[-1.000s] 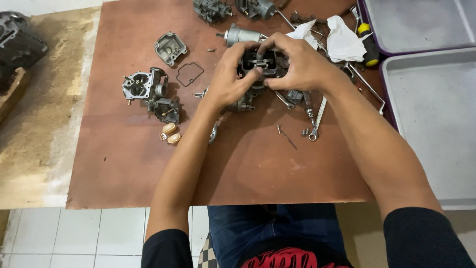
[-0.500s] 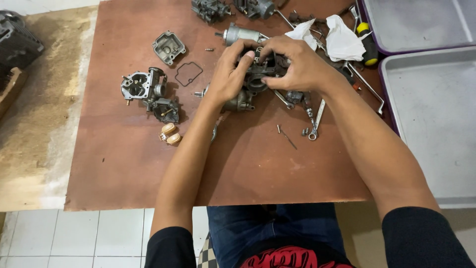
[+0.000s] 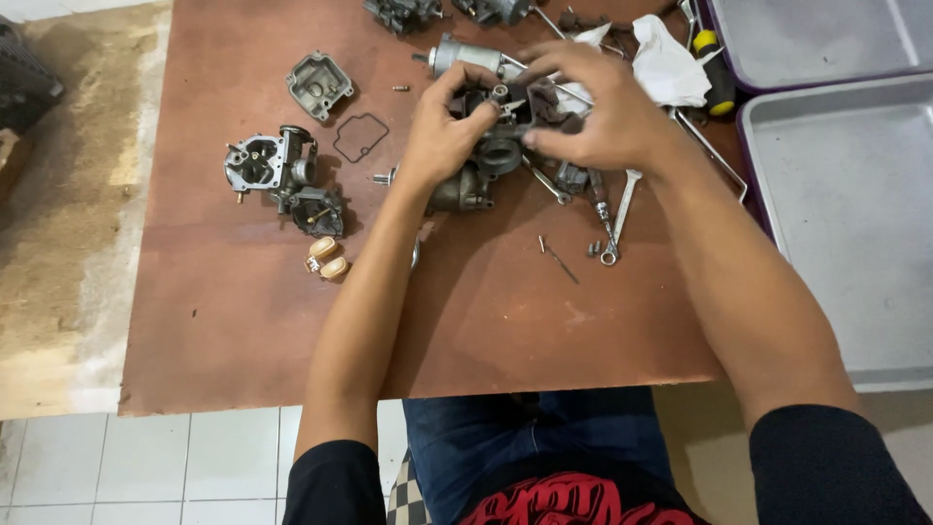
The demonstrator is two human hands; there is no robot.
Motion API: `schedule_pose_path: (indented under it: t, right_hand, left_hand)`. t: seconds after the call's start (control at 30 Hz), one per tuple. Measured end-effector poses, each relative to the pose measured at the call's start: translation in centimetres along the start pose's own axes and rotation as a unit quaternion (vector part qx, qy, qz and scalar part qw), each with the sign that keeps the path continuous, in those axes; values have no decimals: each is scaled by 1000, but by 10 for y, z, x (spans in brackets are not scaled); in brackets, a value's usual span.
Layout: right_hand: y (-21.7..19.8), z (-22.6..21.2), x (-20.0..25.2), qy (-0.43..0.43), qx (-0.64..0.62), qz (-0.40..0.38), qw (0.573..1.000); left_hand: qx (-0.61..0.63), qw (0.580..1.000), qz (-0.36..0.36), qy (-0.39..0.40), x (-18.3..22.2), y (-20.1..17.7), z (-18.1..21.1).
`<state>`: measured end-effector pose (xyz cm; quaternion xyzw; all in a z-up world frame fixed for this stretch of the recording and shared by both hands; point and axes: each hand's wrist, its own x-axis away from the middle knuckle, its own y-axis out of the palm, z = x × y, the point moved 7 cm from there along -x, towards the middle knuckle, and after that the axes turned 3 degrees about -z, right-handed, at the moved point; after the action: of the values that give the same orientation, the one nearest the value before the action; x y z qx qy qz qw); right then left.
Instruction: Disassembling and inspecting multiple motorcycle carburetors on a workbench.
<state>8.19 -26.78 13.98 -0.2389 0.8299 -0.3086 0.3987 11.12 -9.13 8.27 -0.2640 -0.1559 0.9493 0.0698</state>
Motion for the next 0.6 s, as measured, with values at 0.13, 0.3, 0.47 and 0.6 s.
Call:
schedule_pose_path:
  t: [0.13, 0.3, 0.47, 0.6]
  right_hand:
    - [-9, -18, 20, 7, 54, -8, 999]
    - [47, -7, 55, 255, 138, -336, 896]
    - [66, -14, 62, 232, 115, -293, 920]
    - [69, -15, 58, 182, 113, -235, 948]
  left_hand:
    - [-7, 1000, 6, 8, -2, -1, -5]
    - [-3, 999, 26, 25, 0, -3, 6]
    - [20, 999, 31, 13, 1, -6, 5]
    - [44, 998, 32, -11, 2, -9, -6]
